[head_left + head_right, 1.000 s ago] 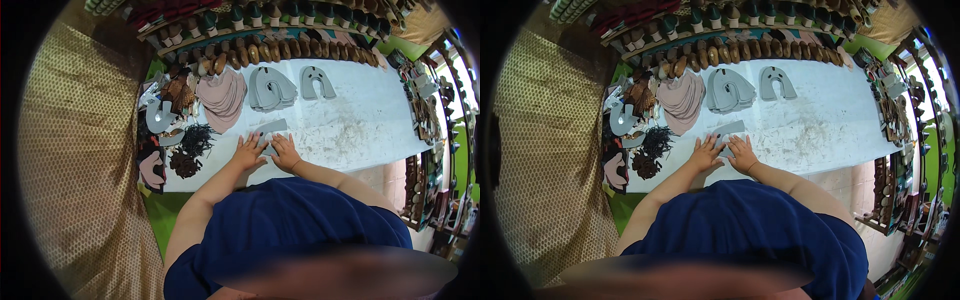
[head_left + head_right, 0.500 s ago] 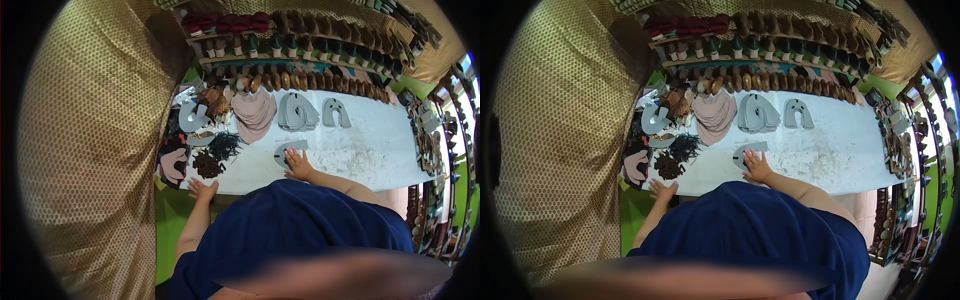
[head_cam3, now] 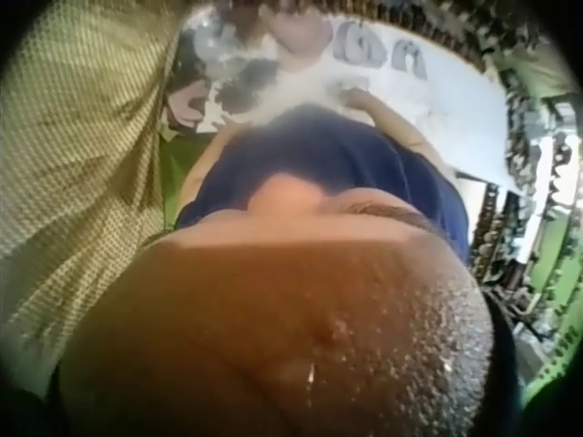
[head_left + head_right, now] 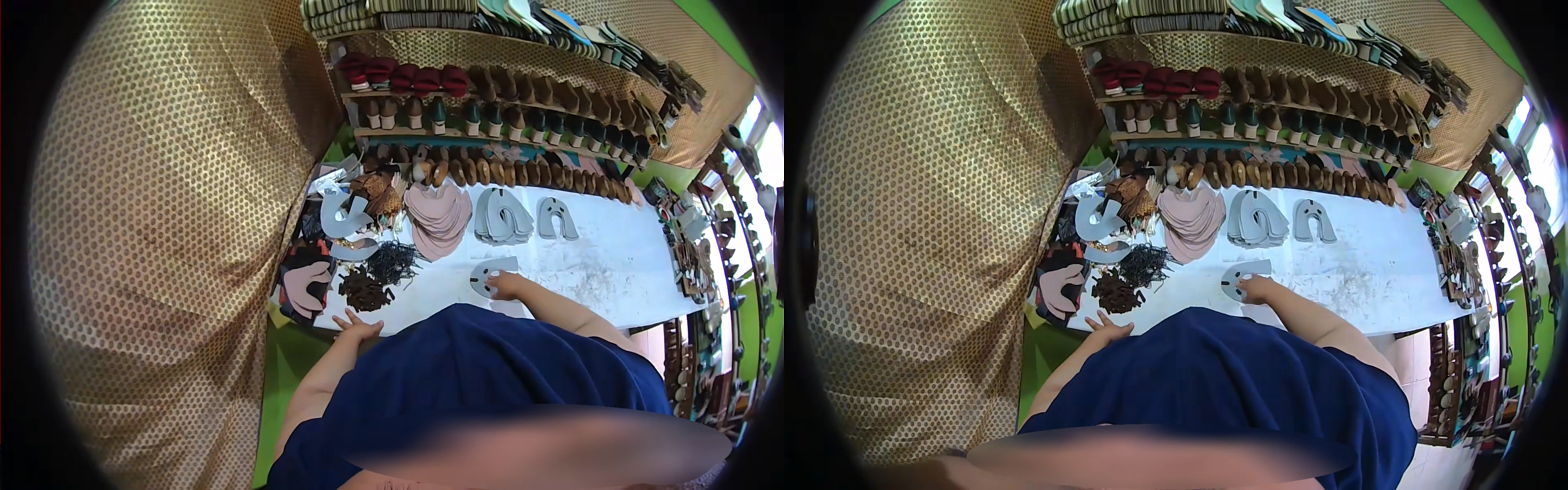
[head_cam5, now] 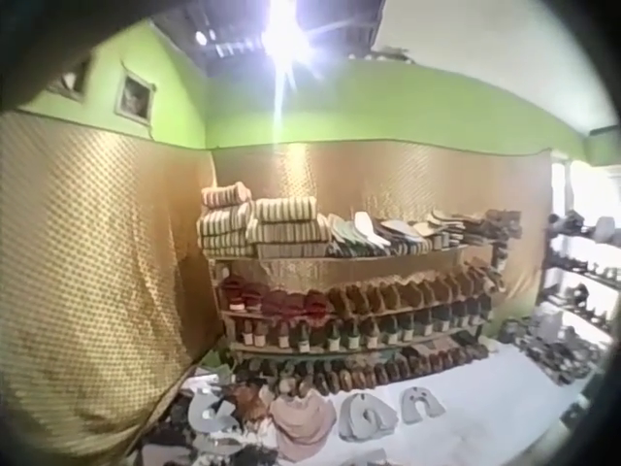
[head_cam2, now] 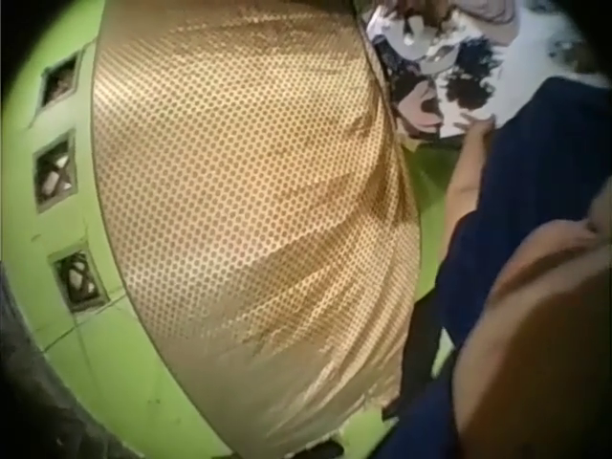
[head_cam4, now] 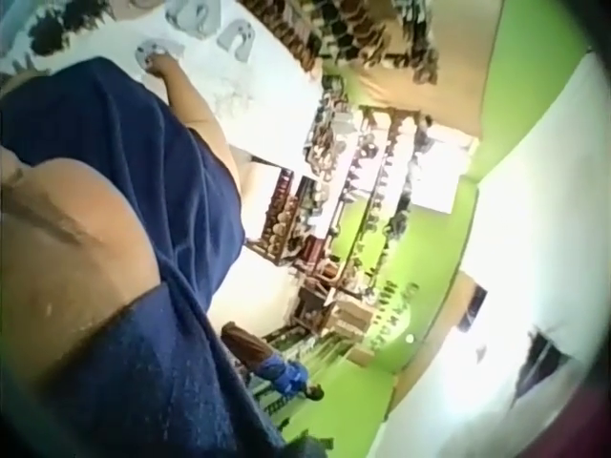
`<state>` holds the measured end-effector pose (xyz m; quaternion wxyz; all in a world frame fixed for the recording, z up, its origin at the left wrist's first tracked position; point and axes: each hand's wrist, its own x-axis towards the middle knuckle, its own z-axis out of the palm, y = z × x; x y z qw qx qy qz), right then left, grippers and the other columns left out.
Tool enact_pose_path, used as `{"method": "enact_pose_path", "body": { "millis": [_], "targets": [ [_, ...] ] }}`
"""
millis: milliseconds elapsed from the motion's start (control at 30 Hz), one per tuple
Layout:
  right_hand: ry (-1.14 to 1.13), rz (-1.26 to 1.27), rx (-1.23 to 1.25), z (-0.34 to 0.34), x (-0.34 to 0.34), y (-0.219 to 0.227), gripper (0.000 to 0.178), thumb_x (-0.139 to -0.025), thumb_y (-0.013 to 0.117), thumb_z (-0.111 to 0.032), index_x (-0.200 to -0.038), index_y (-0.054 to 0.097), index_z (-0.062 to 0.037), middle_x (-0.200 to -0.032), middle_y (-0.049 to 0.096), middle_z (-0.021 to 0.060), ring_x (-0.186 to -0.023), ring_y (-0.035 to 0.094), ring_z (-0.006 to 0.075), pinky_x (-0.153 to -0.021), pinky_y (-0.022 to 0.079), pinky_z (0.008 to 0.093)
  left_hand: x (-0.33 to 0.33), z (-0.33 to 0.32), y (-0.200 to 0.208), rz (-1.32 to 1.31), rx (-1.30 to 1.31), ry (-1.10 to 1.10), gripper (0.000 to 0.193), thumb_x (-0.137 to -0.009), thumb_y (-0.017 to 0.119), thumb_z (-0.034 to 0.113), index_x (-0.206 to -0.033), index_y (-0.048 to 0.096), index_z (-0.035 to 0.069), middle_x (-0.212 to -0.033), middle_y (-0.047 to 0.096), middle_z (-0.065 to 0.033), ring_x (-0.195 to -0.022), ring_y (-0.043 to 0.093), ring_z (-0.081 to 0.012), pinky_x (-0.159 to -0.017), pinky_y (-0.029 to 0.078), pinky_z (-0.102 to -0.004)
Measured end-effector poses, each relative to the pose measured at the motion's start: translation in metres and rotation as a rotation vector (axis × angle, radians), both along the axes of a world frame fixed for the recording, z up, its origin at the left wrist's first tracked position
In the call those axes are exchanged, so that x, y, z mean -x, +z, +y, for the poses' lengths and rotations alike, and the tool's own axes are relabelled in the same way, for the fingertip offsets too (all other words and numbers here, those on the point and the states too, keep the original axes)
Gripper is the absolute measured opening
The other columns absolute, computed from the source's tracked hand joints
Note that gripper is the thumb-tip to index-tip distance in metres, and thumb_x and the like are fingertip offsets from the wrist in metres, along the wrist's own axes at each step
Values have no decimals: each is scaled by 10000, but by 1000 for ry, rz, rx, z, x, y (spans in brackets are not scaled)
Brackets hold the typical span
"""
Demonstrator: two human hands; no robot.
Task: Manually aligning and preparing shoe upper components on a workbench.
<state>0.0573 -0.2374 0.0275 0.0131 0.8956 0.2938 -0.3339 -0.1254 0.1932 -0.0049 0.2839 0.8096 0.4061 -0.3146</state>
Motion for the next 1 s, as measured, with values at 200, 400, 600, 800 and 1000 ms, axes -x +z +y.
{"method": "enact_pose_path", "body": {
  "millis": [200, 400, 600, 800, 1000],
  "targets": [
    [33, 31, -79, -8, 1, -31, 552, -869, 585, -387, -1395, 516, -231, -1515, 438, 48, -1436, 329, 357, -1069, 361, 616, 2, -6, 22, 32, -10, -34, 1405, -653, 669, 810, -1522, -264, 218, -1501, -414, -240, -1442, -163, -529, -1152, 101, -641],
    [104, -39, 37, -11, -16, -25, 632, -847, 616, -329, -1453, 457, -244, -1517, 436, 47, -1367, 420, 385, -1083, 392, 486, -2, -8, 21, 33, -30, -19, 1392, -666, 679, 791, -1521, -265, 230, -1516, -392, -239, -1451, -99, -540, -1153, 108, -640],
    [75, -142, 68, 19, -29, 17, 649, -851, 582, -291, -1476, 434, -201, -1465, 499, 73, -1325, 479, 352, -1052, 424, 440, 3, -16, 23, 57, -72, 10, 1369, -670, 674, 794, -1538, -227, 241, -1543, -361, -215, -1464, -95, -515, -1147, 73, -659],
    [141, 108, 169, 9, -56, -6, 611, -860, 558, -241, -1459, 453, -177, -1529, 426, 58, -1367, 433, 351, -1082, 401, 452, -8, -47, 64, 139, -218, -14, 1302, -695, 623, 812, -1558, -172, 249, -1604, -252, -172, -1478, -145, -456, -1138, 49, -680],
    [457, 103, 99, 5, -51, -34, 679, -866, 525, -176, -1521, 348, -182, -1614, 265, 76, -1398, 396, 335, -1123, 351, 409, -18, -46, -21, 224, -335, -112, 1249, -770, 568, 765, -1559, -124, 87, -1622, -178, -192, -1481, -173, -420, -1169, 23, -619]
  ]
}}
